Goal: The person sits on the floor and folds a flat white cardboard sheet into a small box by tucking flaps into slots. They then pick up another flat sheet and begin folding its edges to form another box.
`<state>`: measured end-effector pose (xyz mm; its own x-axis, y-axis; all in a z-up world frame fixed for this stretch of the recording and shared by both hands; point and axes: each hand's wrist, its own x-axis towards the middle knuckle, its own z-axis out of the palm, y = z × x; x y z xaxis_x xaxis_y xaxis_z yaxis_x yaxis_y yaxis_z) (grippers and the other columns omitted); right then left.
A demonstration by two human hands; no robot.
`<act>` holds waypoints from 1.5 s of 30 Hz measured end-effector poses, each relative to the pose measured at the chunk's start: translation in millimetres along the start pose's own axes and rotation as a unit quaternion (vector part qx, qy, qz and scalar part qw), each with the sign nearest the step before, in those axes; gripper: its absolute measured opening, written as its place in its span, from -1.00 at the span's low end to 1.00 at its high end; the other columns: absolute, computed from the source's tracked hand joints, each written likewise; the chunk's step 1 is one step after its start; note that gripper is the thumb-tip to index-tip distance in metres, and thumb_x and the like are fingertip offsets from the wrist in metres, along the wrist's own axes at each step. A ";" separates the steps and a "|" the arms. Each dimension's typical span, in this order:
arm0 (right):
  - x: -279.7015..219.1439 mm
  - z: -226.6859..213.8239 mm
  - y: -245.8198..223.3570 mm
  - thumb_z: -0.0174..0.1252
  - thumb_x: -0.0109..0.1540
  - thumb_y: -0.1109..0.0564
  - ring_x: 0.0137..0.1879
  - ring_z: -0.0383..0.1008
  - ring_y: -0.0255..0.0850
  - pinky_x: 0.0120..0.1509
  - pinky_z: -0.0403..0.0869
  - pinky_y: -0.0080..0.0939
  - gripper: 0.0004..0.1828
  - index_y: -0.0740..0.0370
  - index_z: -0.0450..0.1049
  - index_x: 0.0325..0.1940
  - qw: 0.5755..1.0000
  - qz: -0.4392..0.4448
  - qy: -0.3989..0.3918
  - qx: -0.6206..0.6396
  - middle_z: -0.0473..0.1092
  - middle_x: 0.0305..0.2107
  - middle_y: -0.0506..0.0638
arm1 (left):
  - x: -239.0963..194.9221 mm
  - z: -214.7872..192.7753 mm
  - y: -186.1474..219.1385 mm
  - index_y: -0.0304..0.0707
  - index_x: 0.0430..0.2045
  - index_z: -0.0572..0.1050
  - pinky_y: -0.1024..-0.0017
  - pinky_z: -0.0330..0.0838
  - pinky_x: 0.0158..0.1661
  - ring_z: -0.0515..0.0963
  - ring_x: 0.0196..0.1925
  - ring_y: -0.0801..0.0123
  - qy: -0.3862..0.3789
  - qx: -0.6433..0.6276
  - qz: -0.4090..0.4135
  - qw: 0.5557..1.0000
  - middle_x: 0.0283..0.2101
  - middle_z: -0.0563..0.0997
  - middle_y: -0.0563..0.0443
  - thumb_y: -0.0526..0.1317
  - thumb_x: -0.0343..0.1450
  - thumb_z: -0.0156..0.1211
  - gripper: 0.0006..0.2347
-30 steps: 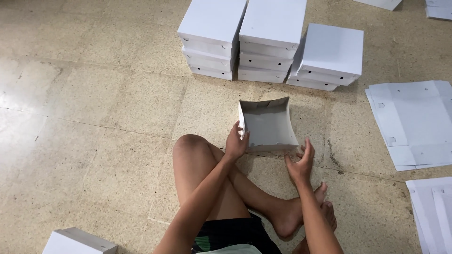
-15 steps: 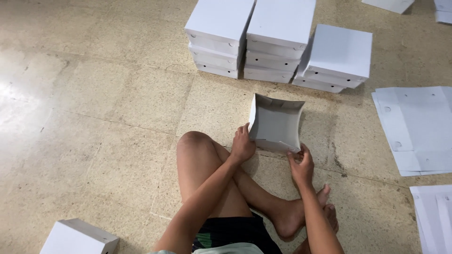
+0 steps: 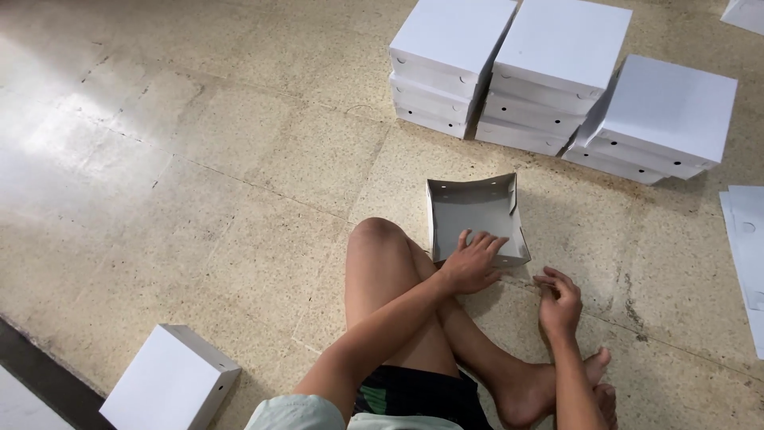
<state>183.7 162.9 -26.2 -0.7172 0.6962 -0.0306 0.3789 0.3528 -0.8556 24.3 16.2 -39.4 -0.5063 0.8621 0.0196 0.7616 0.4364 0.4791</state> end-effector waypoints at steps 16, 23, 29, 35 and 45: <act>-4.2 -0.8 -7.0 -0.01 0.24 0.35 0.44 0.10 0.17 0.43 0.39 -0.02 -0.75 0.33 0.56 -0.10 0.999 0.022 -0.035 -0.033 0.33 0.09 0.15 | -1.9 -50.4 -2.3 -0.33 0.16 0.27 -0.19 -0.09 0.23 0.09 0.44 -0.33 0.135 0.087 -0.282 0.946 0.28 0.27 -0.44 -0.27 0.26 0.38 -0.43; -4.6 1.0 -6.1 0.00 0.25 0.36 0.41 0.11 0.23 0.39 0.42 -0.01 -0.77 0.34 0.57 -0.13 0.999 -0.002 -0.024 -0.027 0.34 0.07 0.19 | -3.7 -45.4 16.4 -0.15 0.09 0.46 -0.09 -0.08 0.37 0.14 0.48 -0.12 0.035 0.143 -0.129 0.981 0.34 0.27 -0.30 -0.20 0.35 0.12 -0.62; -6.5 -0.2 -5.1 0.03 0.26 0.33 0.42 0.14 0.15 0.41 0.41 -0.03 -0.79 0.31 0.56 -0.11 0.999 -0.005 -0.031 -0.044 0.35 0.08 0.15 | 7.8 -18.6 -8.3 -0.27 0.14 0.36 -0.17 -0.29 0.39 -0.10 0.55 -0.14 0.129 0.170 -0.320 0.923 0.47 0.08 -0.39 -0.10 0.31 0.15 -0.50; 2.7 9.3 35.4 0.05 0.27 0.30 0.26 0.30 -0.04 0.28 0.36 -0.02 -0.75 0.17 0.65 -0.19 0.992 -0.092 0.009 -0.086 0.45 0.03 -0.04 | 11.8 -25.6 -20.5 -0.59 0.34 0.00 -0.15 -0.33 0.40 -0.35 0.55 -0.21 0.117 0.068 -0.331 0.934 0.52 -0.30 -0.37 -0.17 0.29 0.00 -0.29; -3.0 4.4 5.9 0.03 0.31 0.25 0.31 0.26 -0.08 0.31 0.36 -0.05 -0.76 0.21 0.64 -0.16 0.997 -0.015 -0.017 -0.077 0.43 0.06 -0.06 | 15.9 -35.9 -41.8 -0.60 0.30 0.11 -0.23 -0.20 0.37 -0.05 0.45 -0.42 0.171 -0.087 -0.326 0.926 0.37 0.16 -0.46 -0.27 0.33 -0.06 -0.41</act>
<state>185.5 160.2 -33.4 -0.7480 0.6632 -0.0263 0.4407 0.4666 -0.7668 -30.1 2.4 -27.6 -0.9566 0.2851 -0.0609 0.1874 0.7616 0.6204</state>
